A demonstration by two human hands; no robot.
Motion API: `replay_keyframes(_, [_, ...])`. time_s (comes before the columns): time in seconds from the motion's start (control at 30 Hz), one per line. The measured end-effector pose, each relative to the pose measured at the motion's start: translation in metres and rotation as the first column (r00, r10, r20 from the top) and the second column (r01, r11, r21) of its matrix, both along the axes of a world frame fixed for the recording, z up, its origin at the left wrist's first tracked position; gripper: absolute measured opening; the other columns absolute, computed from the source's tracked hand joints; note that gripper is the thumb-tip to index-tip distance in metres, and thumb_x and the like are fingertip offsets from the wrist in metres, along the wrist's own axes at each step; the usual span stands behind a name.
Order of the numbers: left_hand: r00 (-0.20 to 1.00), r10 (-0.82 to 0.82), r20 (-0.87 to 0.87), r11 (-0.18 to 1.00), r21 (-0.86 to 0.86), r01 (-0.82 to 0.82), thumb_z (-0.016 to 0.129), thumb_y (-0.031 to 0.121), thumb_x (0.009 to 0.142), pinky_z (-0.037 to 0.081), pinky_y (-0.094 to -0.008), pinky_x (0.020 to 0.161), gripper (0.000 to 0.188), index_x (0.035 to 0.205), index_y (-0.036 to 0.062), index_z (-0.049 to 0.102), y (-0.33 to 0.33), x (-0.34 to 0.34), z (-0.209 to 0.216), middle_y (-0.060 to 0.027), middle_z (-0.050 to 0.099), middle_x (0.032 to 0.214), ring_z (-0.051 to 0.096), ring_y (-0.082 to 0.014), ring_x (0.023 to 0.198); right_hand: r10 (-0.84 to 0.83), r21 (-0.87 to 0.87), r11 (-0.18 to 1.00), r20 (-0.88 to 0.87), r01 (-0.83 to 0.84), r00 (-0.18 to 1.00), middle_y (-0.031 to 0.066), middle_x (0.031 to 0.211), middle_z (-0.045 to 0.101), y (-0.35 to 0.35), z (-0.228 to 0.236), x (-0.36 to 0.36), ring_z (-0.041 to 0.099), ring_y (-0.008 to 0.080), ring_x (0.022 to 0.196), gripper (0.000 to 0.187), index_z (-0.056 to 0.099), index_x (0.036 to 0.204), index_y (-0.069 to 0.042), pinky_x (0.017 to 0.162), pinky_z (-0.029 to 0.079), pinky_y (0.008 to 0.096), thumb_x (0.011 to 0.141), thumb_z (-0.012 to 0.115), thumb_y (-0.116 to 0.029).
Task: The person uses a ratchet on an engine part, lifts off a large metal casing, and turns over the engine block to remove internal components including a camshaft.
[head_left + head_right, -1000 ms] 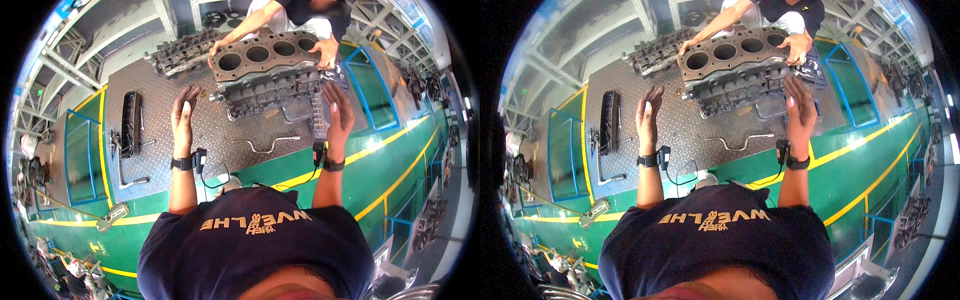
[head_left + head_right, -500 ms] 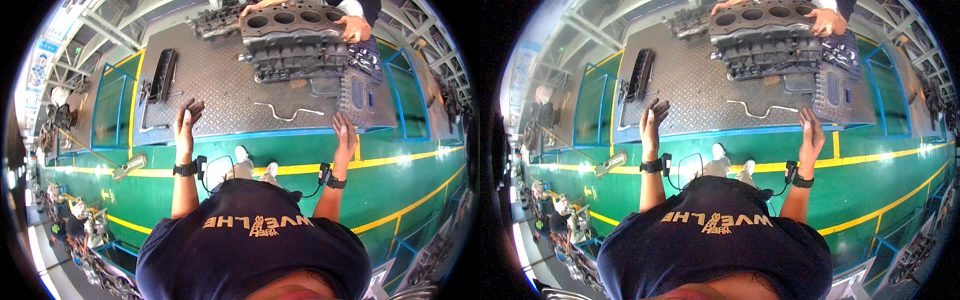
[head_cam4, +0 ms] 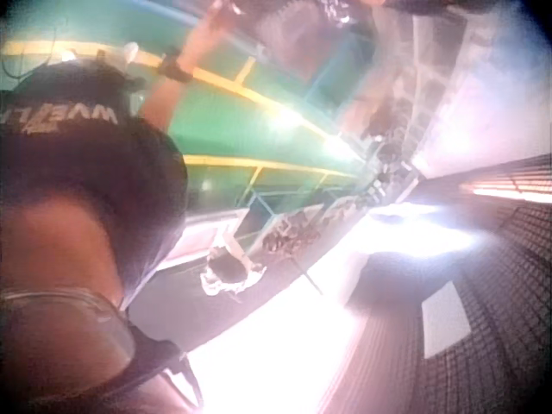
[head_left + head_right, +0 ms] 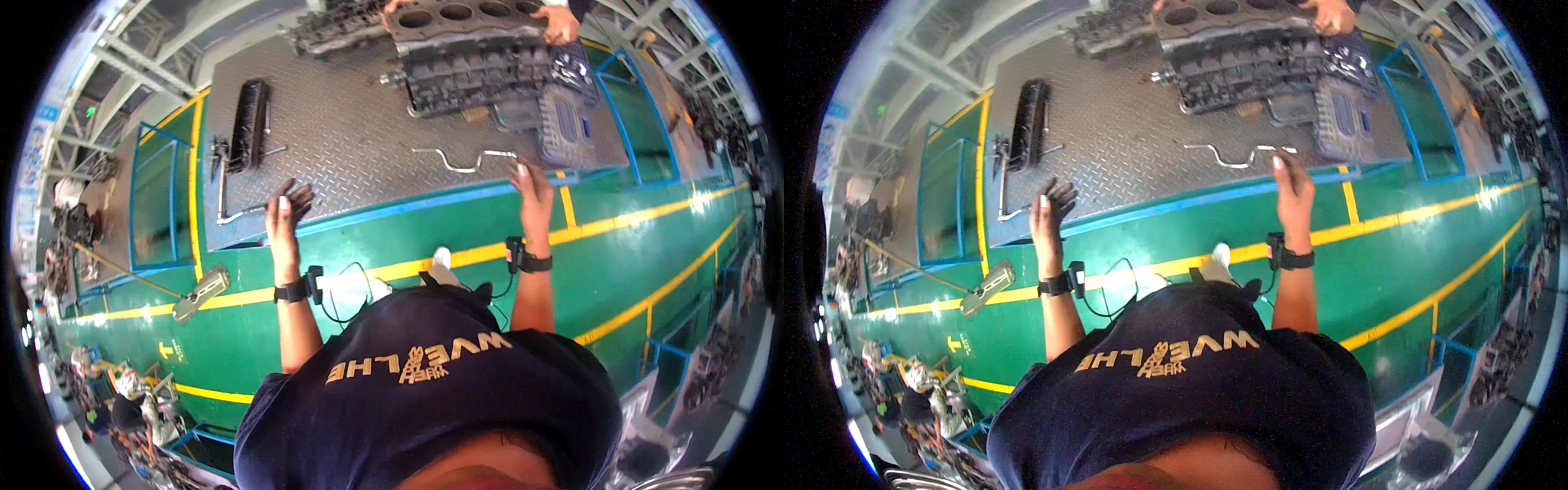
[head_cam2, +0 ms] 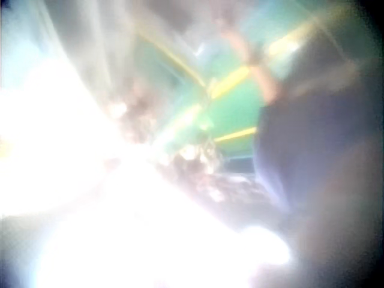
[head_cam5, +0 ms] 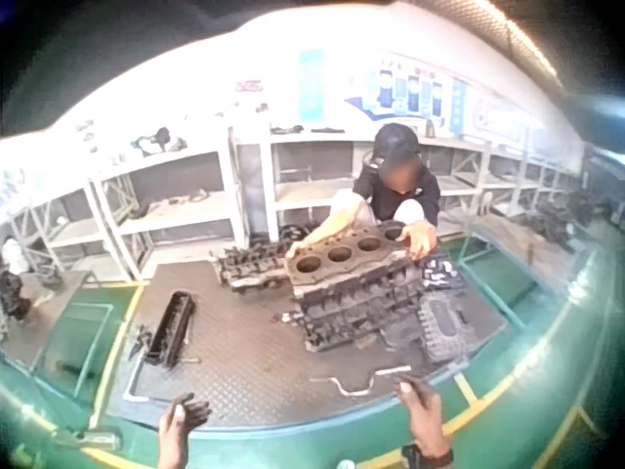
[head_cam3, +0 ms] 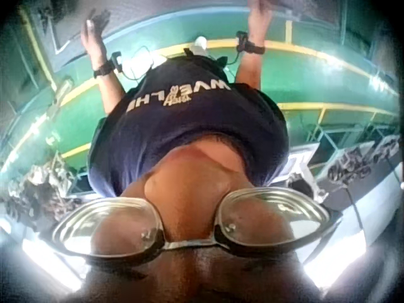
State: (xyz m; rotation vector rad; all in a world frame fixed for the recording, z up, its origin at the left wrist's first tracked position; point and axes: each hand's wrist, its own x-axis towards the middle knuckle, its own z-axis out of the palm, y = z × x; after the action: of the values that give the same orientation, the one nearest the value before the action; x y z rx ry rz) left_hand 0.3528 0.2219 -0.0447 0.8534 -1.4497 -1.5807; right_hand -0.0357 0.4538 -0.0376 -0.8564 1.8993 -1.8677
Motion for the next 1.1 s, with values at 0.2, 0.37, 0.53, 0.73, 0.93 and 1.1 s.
replay_keyframes(0.2, [0.984, 0.169, 0.062, 0.974, 0.142, -0.176, 0.047, 0.044, 0.103, 0.052, -0.0377, 0.090, 0.054, 0.136, 0.0022, 0.050, -0.013, 0.056, -0.043, -0.0182, 0.068, 0.117, 0.067, -0.0257, 0.103, 0.110, 0.263, 0.959, 0.010, -0.109, 0.994, 0.0111, 0.108, 0.069, -0.025, -0.059, 0.034, 0.066, 0.0192, 0.098, 0.038, 0.064, 0.118, 0.004, 0.083, 0.052, 0.0308, 0.096, 0.064, -0.027])
replay_keyframes(0.37, [0.978, 0.142, 0.152, 0.933, 0.310, -0.183, 0.050, 0.047, 0.101, 0.053, -0.0373, 0.083, 0.054, 0.134, 0.0050, 0.051, -0.018, 0.054, -0.073, -0.0164, 0.070, 0.110, 0.069, -0.0255, 0.096, -0.009, 0.248, 0.963, 0.430, -0.108, 0.903, 0.0116, 0.107, 0.070, -0.105, -0.152, -0.047, 0.068, 0.0207, 0.098, 0.037, 0.066, 0.115, 0.001, 0.077, 0.055, 0.0339, 0.090, 0.071, -0.027])
replay_keyframes(0.53, [0.922, 0.132, 0.363, 0.905, 0.336, -0.262, 0.049, 0.046, 0.102, 0.054, -0.0358, 0.083, 0.053, 0.136, 0.0048, 0.051, -0.035, 0.011, -0.080, -0.0163, 0.068, 0.115, 0.069, -0.0252, 0.098, -0.051, 0.706, 0.658, -0.306, 0.262, 0.951, 0.0249, 0.109, 0.068, -0.200, -0.287, -0.184, 0.066, 0.0378, 0.103, 0.063, 0.063, 0.108, 0.012, 0.088, 0.051, 0.0424, 0.074, 0.082, -0.037])
replay_keyframes(0.73, [0.851, 0.054, 0.523, 0.872, 0.390, -0.295, 0.050, 0.042, 0.102, 0.049, -0.0360, 0.090, 0.055, 0.142, 0.0045, 0.043, -0.032, -0.055, -0.059, -0.0173, 0.067, 0.117, 0.066, -0.0245, 0.103, -0.152, 0.715, 0.626, -0.281, 0.312, 0.948, 0.0320, 0.131, 0.056, -0.240, -0.386, -0.238, 0.056, 0.0423, 0.121, 0.129, 0.026, 0.144, 0.014, 0.101, 0.045, 0.0436, 0.055, 0.089, -0.055])
replay_keyframes(0.93, [0.793, 0.081, 0.604, 0.833, 0.395, -0.386, 0.053, 0.042, 0.101, 0.049, -0.0371, 0.089, 0.057, 0.143, 0.0050, 0.043, -0.040, -0.088, -0.045, -0.0169, 0.067, 0.118, 0.066, -0.0247, 0.103, -0.230, 0.711, 0.591, -0.305, 0.382, 0.924, 0.0342, 0.137, 0.046, -0.254, -0.378, -0.228, 0.047, 0.0474, 0.125, 0.119, 0.031, 0.141, 0.013, 0.106, 0.042, 0.0460, 0.059, 0.090, -0.049])
replay_keyframes(1.1, [0.804, 0.040, 0.593, 0.876, 0.367, -0.314, 0.052, 0.040, 0.101, 0.049, -0.0355, 0.088, 0.055, 0.142, 0.0048, 0.045, -0.048, -0.107, -0.046, -0.0175, 0.066, 0.118, 0.066, -0.0247, 0.102, 0.037, 0.773, 0.462, -0.506, 0.435, 0.861, 0.0243, 0.136, 0.054, -0.264, -0.380, -0.223, 0.044, 0.0403, 0.130, 0.083, 0.050, 0.133, 0.009, 0.111, 0.030, 0.0488, 0.077, 0.074, -0.048])
